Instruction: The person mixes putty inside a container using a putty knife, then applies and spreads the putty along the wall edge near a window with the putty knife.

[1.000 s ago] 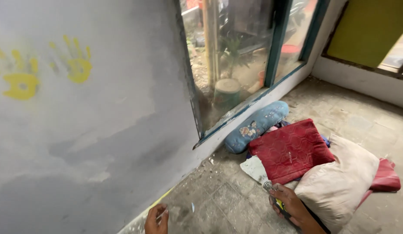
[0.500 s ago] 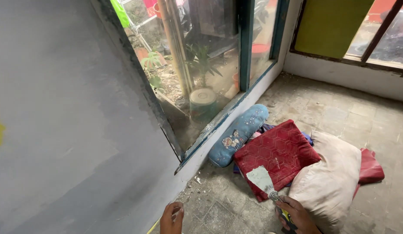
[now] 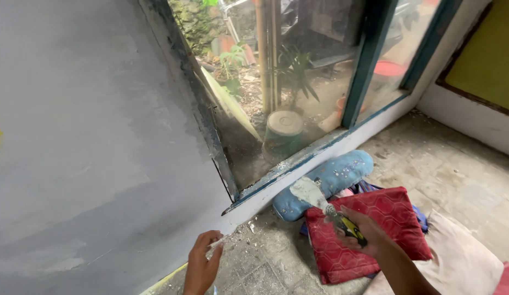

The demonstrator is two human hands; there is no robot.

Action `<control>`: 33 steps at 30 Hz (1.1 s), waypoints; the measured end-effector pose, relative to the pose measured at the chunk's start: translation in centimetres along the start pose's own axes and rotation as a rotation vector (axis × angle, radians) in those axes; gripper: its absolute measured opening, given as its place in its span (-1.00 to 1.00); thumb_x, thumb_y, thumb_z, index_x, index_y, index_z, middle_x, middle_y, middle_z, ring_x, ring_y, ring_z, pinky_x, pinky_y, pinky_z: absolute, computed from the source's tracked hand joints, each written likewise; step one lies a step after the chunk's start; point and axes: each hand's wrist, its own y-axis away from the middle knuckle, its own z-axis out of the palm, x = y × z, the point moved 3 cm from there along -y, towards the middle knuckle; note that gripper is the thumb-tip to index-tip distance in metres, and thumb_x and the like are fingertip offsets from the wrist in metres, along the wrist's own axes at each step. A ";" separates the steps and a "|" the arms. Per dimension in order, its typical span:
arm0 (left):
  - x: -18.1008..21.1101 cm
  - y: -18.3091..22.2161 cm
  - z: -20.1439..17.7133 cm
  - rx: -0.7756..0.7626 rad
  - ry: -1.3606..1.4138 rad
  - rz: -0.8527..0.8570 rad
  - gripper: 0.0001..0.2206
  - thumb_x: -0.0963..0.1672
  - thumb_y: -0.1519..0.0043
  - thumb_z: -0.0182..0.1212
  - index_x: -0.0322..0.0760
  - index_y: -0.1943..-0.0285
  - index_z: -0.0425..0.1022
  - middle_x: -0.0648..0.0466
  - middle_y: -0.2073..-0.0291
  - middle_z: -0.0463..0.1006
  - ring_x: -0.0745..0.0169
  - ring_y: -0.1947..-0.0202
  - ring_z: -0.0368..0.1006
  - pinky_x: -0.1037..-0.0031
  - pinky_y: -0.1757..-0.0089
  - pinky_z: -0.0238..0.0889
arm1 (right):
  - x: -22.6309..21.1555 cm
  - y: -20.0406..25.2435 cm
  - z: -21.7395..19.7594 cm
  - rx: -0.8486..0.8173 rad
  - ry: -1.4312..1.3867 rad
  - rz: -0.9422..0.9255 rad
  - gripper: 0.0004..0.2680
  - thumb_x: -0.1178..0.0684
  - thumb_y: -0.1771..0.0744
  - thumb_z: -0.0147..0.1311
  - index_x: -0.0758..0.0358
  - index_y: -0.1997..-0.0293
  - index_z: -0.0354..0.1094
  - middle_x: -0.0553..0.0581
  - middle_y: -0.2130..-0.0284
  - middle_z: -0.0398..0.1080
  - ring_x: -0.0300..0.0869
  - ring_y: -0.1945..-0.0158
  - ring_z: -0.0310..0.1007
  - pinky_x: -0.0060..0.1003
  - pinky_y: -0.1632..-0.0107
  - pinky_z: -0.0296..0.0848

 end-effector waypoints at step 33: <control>23.3 -37.3 -28.2 0.371 -0.869 0.889 -0.85 -0.23 -0.15 0.24 -0.25 0.16 0.67 -0.02 -0.03 0.64 0.08 0.18 0.63 0.29 0.09 0.54 | -47.6 -25.1 34.8 -0.426 0.914 -0.927 -0.76 0.05 -0.44 -0.12 0.48 -0.01 0.39 0.21 0.43 0.47 -0.24 0.54 0.35 -0.35 0.51 0.36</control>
